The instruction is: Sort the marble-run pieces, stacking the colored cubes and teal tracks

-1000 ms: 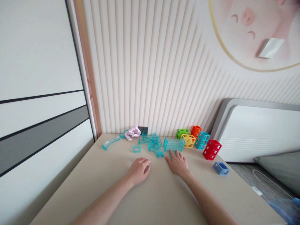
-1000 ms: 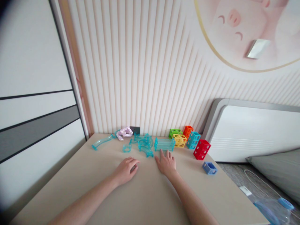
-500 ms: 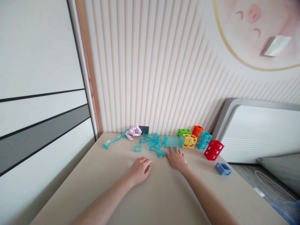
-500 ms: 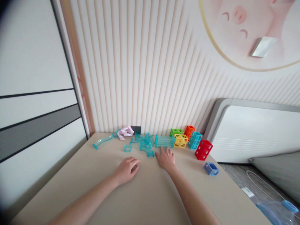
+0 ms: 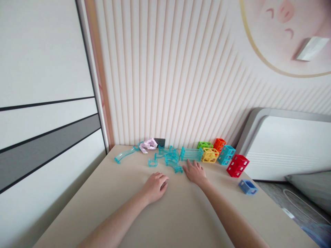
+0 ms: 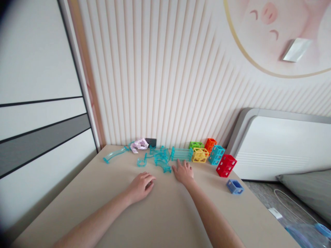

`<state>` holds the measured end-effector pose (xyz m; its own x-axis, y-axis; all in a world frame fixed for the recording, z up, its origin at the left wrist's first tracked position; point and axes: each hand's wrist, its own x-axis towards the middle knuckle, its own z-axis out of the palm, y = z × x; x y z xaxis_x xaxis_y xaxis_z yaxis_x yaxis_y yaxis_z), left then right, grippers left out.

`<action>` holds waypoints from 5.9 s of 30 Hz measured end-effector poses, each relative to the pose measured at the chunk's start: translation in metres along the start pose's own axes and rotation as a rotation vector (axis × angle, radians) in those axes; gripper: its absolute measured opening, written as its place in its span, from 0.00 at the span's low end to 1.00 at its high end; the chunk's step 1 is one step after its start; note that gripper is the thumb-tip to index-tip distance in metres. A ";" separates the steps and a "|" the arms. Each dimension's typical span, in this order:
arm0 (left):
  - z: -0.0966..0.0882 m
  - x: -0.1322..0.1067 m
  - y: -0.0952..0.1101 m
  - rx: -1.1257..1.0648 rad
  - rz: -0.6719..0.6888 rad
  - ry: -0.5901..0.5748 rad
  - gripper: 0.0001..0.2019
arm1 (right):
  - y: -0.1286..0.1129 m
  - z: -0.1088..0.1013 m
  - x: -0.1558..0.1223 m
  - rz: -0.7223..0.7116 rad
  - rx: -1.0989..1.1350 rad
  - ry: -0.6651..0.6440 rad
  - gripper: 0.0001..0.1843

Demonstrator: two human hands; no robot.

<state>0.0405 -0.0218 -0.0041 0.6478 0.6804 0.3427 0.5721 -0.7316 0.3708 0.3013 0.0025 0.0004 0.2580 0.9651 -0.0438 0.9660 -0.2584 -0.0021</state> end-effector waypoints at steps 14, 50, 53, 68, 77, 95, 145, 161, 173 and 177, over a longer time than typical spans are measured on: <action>0.000 -0.001 -0.002 -0.010 -0.005 -0.041 0.10 | -0.007 0.000 0.021 0.007 0.007 0.005 0.35; 0.000 -0.002 -0.002 -0.012 -0.016 -0.068 0.11 | -0.019 0.004 0.063 0.092 0.039 0.003 0.37; -0.003 -0.002 -0.001 -0.017 -0.021 -0.076 0.11 | -0.020 0.003 0.063 0.090 0.045 0.004 0.36; -0.004 -0.001 0.001 -0.004 -0.035 -0.109 0.11 | -0.023 0.015 0.066 0.105 0.104 0.083 0.35; -0.002 -0.002 0.000 -0.023 -0.039 -0.101 0.11 | -0.023 0.011 0.054 -0.029 0.229 0.196 0.28; -0.002 -0.002 0.000 -0.063 -0.038 -0.063 0.12 | -0.023 0.003 0.035 -0.622 0.442 0.241 0.22; -0.008 -0.001 -0.005 -0.065 -0.009 0.046 0.12 | -0.047 0.012 -0.030 -0.334 0.602 0.348 0.24; 0.006 -0.001 -0.038 0.128 -0.069 0.150 0.20 | -0.043 0.018 -0.019 -0.280 0.876 0.429 0.19; 0.011 0.002 -0.045 0.027 -0.106 0.244 0.23 | -0.042 0.010 -0.021 -0.331 0.991 0.421 0.18; 0.008 0.002 -0.043 -0.122 -0.137 0.385 0.33 | -0.043 0.008 -0.028 -0.409 0.988 0.450 0.16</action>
<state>0.0214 0.0106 -0.0258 0.3216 0.7549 0.5716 0.5616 -0.6381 0.5267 0.2525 -0.0141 -0.0063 0.1018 0.8606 0.4991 0.5981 0.3480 -0.7220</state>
